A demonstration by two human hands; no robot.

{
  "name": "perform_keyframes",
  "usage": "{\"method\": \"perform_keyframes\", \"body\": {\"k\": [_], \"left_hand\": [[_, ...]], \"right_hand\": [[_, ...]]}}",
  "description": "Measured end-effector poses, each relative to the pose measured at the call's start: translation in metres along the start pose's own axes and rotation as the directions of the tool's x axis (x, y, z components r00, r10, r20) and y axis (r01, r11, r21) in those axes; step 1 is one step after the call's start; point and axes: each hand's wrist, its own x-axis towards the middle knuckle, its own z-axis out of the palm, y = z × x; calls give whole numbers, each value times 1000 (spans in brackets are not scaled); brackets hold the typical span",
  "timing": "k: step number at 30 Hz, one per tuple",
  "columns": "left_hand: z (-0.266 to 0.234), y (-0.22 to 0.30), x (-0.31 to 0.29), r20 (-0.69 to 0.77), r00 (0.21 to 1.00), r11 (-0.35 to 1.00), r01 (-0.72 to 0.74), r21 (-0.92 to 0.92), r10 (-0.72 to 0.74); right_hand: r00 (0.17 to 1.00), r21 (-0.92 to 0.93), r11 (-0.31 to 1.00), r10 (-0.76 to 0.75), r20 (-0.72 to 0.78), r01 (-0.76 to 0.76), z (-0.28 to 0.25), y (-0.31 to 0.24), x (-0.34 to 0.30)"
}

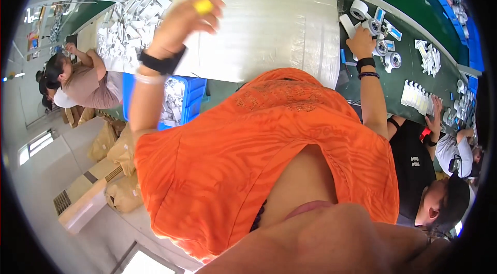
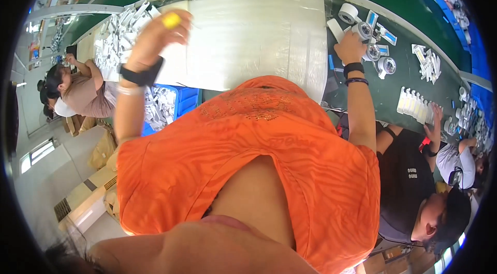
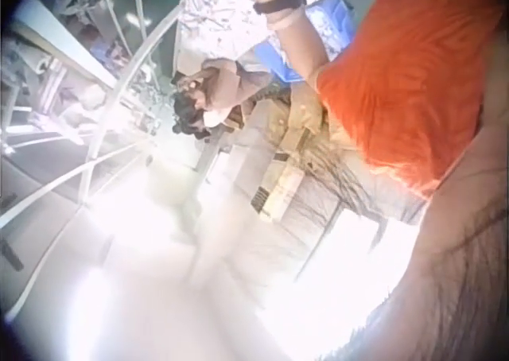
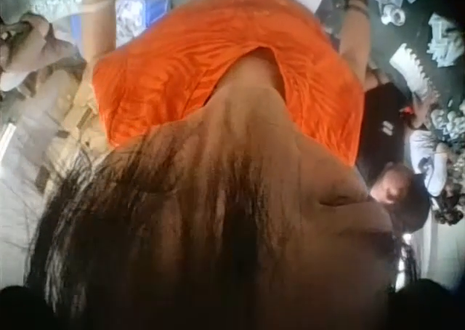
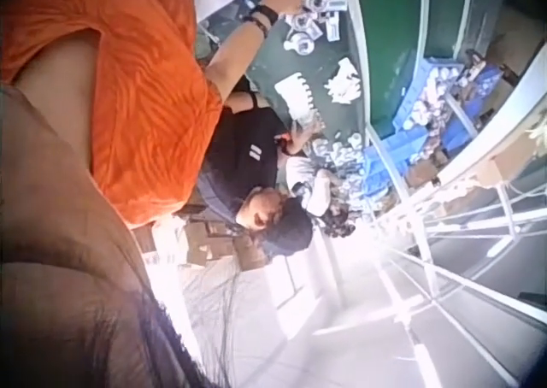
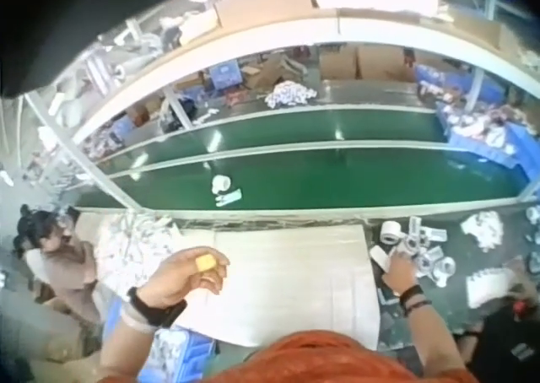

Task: The worker is seen assembling and inspecting various electronic components at a factory workstation.

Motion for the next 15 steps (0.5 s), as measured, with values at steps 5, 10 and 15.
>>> {"method": "perform_keyframes", "body": {"k": [5,10,15], "left_hand": [[57,-95,27,96,980,944,195,-267,-175],[93,-109,51,151,979,990,140,-12,-137],[123,-115,78,159,942,865,-334,376,295]], "right_hand": [[1000,113,993,19,5,-19,0,7,-10],[982,576,816,64,-180,52,-21,4,-19],[996,918,392,-41,80,-58,-46,-8,-30]]}}
